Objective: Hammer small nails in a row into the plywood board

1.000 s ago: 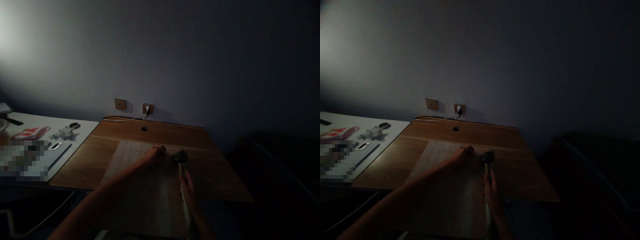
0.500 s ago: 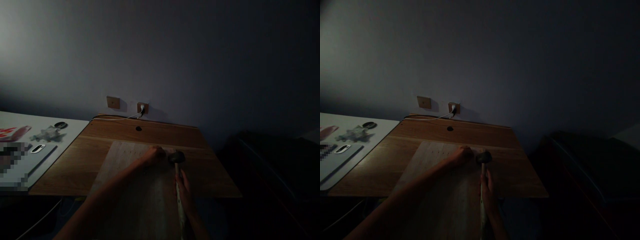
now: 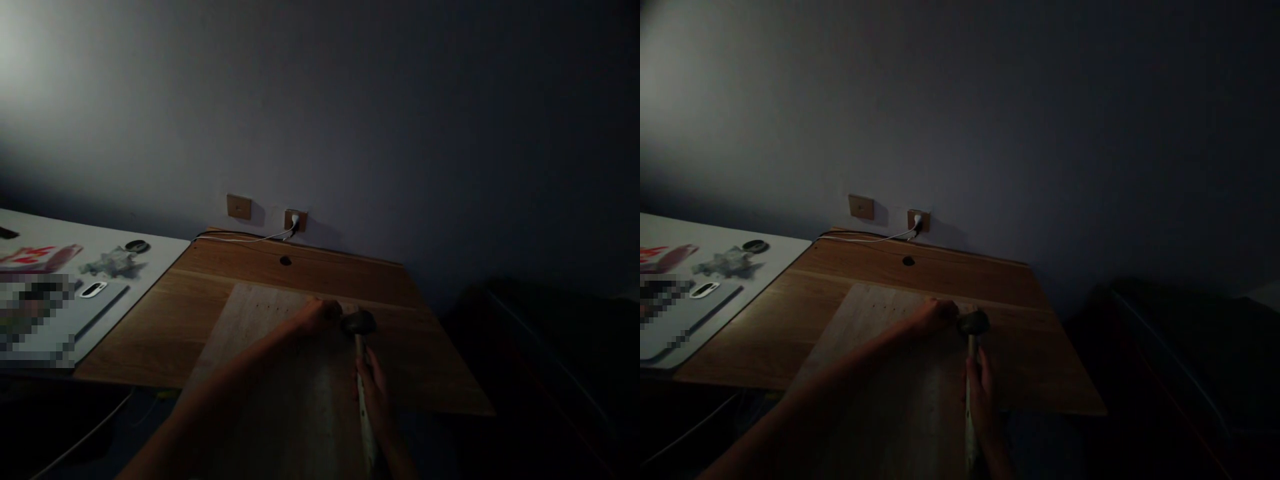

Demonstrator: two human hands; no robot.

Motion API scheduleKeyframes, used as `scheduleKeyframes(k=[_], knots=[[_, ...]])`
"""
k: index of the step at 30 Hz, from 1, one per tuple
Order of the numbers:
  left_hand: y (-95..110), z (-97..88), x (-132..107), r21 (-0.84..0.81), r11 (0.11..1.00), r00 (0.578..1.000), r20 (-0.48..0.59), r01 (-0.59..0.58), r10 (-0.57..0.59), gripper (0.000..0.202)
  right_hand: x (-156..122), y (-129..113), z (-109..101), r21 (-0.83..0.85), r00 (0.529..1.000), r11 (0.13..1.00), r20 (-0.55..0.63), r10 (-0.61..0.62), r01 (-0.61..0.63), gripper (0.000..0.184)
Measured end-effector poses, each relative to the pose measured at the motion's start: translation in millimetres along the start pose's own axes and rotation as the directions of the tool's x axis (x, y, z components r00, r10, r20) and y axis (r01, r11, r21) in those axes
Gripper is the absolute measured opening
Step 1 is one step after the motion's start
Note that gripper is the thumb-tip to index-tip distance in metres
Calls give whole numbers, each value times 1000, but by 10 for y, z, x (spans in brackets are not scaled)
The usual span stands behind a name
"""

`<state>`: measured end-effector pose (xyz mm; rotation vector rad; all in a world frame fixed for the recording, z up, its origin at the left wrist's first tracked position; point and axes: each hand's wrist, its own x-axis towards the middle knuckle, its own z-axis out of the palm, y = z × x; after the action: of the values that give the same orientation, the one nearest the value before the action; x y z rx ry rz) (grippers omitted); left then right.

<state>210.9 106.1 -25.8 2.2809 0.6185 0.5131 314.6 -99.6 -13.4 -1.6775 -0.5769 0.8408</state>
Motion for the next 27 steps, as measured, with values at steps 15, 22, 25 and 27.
scheduleKeyframes(k=[15, 22, 25, 27], knots=[[106, -73, -46, 52, 998, 999, -7, -36, 37, 40, 105, -212, 117, 164, 1000, 986, -26, -15, 19, 53], [113, -84, -47, 40, 999, 1000, 0, -10, 11, 41, 72, -120, 41, 154, 993, 987, 101, -61, 45, 47], [92, -66, -45, -6, 1000, 1000, -12, -1, 1, 38, 60, -114, 13, 143, 989, 987, 118, -85, 67, 49], [79, -60, -45, -30, 999, 1000, -6, -12, 11, 40, 69, -95, 2, 137, 987, 987, 126, -100, 82, 51]])
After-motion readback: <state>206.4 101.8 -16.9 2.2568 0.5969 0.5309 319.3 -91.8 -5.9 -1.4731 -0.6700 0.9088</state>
